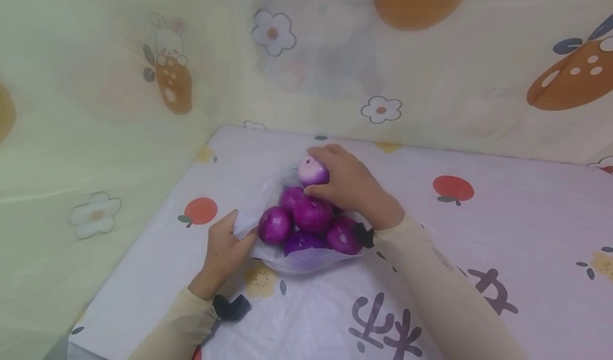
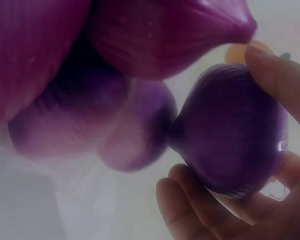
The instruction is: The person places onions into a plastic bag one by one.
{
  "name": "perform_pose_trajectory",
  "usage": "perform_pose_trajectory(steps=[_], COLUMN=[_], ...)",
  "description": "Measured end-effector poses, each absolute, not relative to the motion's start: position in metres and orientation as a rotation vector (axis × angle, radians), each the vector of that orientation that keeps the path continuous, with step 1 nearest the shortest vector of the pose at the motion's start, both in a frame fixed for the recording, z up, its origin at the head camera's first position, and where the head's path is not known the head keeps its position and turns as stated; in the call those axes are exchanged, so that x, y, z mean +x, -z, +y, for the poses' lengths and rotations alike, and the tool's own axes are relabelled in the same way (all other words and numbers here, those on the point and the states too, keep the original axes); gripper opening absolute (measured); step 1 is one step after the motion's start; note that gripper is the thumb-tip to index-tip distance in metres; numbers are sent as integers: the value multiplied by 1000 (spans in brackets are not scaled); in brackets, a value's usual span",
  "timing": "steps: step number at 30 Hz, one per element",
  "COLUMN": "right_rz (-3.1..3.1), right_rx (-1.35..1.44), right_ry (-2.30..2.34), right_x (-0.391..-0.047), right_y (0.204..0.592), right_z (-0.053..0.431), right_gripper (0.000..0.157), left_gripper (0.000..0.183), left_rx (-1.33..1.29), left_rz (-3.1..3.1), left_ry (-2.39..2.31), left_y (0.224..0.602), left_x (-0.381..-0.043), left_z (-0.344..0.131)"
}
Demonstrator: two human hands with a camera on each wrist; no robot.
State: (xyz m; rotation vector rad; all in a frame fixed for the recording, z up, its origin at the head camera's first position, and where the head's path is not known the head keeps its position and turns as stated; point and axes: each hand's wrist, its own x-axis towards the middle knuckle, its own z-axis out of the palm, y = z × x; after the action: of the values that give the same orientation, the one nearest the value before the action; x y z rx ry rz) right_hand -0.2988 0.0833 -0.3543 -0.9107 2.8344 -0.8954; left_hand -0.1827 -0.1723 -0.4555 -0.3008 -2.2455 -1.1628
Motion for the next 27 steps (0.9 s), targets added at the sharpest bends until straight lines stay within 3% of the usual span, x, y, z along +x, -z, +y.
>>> perform_pose_trajectory(steps=[27], right_rz=[2749], right_rx=[-968], right_ry=[741], right_x=[-300], right_y=[363], right_z=[53], right_gripper=[85], left_gripper=[13], left_rx=[-283], left_rz=[-2237], left_ry=[1175], left_y=[456], left_x=[-182], left_z=[-173])
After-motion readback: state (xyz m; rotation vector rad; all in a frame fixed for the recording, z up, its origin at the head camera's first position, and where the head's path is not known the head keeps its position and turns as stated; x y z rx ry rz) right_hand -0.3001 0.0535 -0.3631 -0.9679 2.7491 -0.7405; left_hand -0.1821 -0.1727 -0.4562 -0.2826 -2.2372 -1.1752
